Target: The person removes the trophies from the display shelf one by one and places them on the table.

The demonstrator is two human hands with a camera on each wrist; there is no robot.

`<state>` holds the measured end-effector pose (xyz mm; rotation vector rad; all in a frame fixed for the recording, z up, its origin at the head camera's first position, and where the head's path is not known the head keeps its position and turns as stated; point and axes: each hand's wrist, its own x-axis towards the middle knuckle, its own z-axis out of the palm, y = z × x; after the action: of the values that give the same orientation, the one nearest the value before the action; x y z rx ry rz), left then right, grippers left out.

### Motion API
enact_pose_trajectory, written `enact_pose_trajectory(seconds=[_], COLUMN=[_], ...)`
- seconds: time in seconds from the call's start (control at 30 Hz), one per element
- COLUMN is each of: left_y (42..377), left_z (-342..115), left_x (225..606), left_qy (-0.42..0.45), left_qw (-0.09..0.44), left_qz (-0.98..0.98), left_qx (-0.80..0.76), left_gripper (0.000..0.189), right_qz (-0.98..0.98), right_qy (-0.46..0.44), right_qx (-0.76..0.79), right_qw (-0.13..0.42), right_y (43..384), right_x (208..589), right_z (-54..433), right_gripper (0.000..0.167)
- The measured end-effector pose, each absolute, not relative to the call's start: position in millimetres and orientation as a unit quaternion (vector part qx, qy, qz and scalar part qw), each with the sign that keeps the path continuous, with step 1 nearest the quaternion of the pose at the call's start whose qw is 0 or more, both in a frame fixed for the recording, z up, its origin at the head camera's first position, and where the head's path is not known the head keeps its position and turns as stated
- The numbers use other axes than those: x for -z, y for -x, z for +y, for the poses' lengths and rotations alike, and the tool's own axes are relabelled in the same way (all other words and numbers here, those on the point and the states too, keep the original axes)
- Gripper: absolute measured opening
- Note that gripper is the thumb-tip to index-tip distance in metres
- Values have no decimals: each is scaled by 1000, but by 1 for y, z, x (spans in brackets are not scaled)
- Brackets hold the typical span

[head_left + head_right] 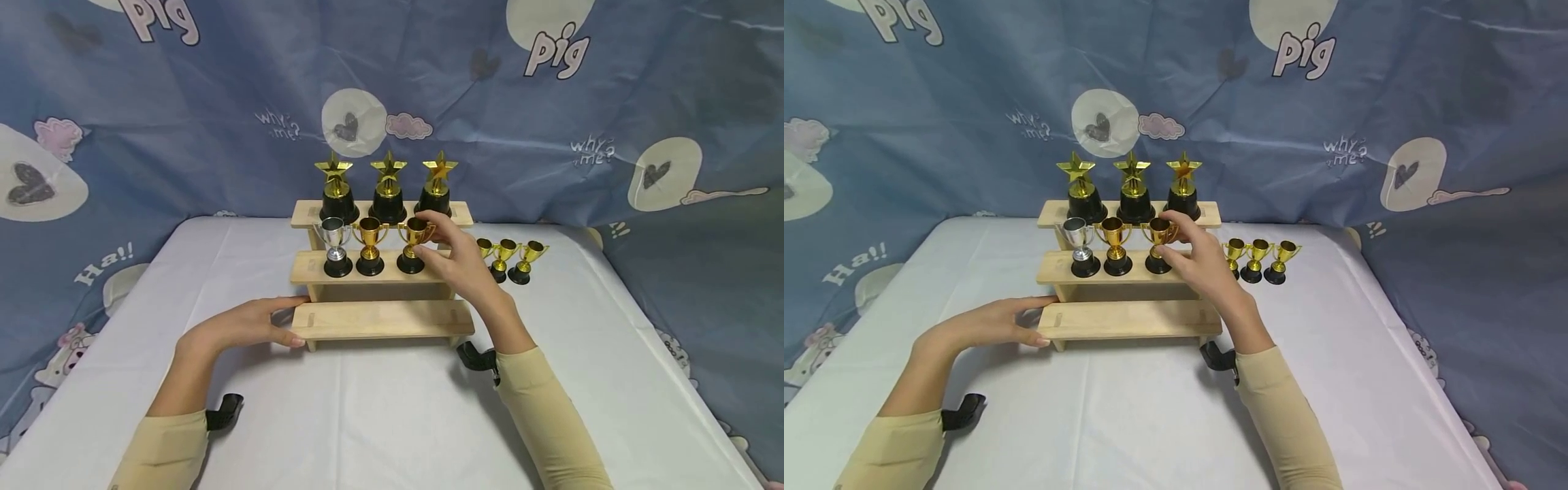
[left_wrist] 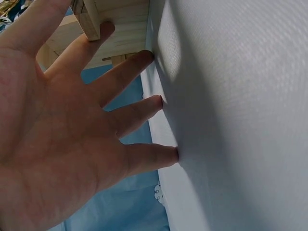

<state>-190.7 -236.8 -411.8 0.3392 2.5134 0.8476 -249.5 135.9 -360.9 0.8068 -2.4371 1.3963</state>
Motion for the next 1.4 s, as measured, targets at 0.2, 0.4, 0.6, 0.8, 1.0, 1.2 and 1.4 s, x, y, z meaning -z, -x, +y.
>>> enact_pose_trajectory(seconds=[0.2,0.4,0.6,0.8,1.0,1.2,1.4], left_y=[187,187,187,189,191,193,194], left_z=[-239,-236,-236,-236,-235,-235,-234], left_x=[416,415,413,411,411,412,411], left_qy=[-129,-120,-117,-123,-129,-122,-123], left_qw=[232,234,232,229,226,227,227], left_qz=[914,913,914,915,914,913,916], left_qx=[-308,-312,-313,-308,-310,-315,-307], left_gripper=[89,89,91,90,90,91,91], right_qz=[-822,-818,-815,-810,-809,-808,-794], right_qy=[-272,-268,-266,-259,-254,-255,-270], right_qx=[-482,-486,-490,-502,-507,-506,-514], right_qw=[134,149,156,155,157,162,180], right_y=[246,247,249,248,248,249,250], right_x=[364,363,364,361,360,359,357], right_z=[133,131,132,137,142,145,151], right_gripper=[46,44,44,43,43,42,39])
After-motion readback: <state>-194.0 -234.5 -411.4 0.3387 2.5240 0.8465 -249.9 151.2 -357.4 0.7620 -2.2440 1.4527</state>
